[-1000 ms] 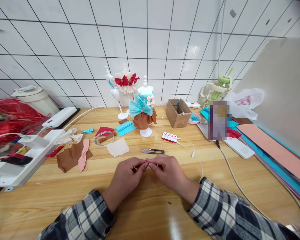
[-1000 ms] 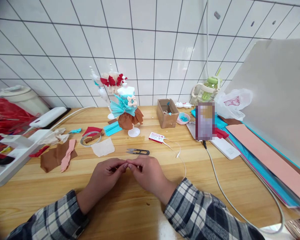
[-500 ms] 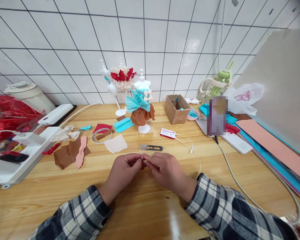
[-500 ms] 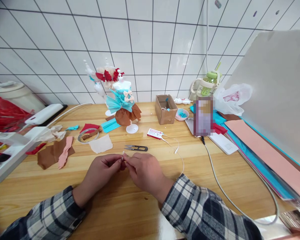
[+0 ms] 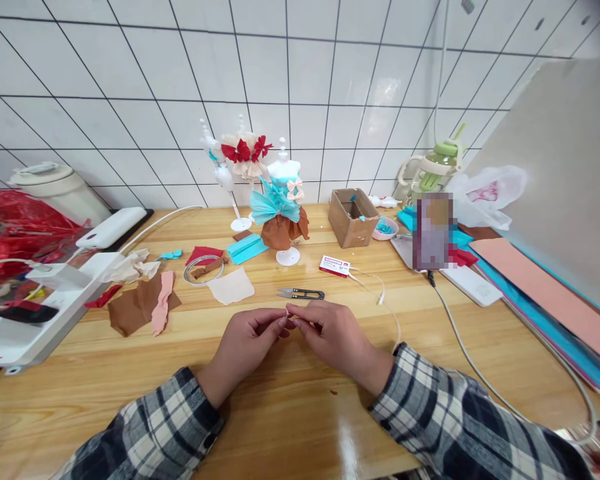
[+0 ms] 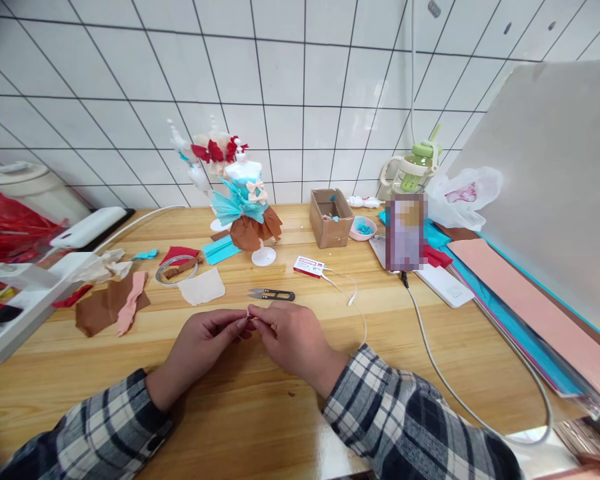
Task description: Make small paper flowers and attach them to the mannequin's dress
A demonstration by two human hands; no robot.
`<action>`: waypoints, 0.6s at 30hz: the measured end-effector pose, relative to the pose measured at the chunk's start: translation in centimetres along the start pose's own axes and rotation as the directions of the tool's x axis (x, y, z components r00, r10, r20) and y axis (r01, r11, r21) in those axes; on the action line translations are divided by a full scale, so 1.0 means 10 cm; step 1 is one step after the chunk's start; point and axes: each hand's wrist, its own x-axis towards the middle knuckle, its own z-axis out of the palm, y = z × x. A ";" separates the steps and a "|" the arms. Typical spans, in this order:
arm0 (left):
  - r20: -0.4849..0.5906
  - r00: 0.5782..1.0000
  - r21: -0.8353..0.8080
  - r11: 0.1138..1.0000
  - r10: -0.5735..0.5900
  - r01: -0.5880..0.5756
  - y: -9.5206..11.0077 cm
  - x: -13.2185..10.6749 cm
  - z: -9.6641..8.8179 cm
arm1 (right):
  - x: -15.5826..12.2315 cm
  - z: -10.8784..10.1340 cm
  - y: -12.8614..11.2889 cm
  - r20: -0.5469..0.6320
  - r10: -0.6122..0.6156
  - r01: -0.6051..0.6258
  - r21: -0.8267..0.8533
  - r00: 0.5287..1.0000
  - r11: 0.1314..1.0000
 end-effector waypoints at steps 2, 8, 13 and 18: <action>-0.002 1.000 -0.009 1.000 0.004 -0.004 0.01 0.00 0.00 | 0.00 0.00 0.00 0.000 0.001 -0.001 0.009 1.000 1.000; 0.004 1.000 -0.020 1.000 0.021 -0.021 0.05 0.00 0.02 | 0.02 -0.07 -0.05 -0.064 0.044 -0.045 -0.011 0.997 0.999; -0.006 1.000 -0.036 0.999 0.016 -0.017 0.05 0.00 0.01 | 0.02 -0.11 -0.08 -0.163 0.007 -0.014 -0.041 0.987 0.999; 0.039 0.998 0.040 0.998 0.049 -0.050 0.05 0.00 0.01 | 0.01 -0.09 -0.06 -0.145 -0.034 0.022 -0.087 0.989 0.996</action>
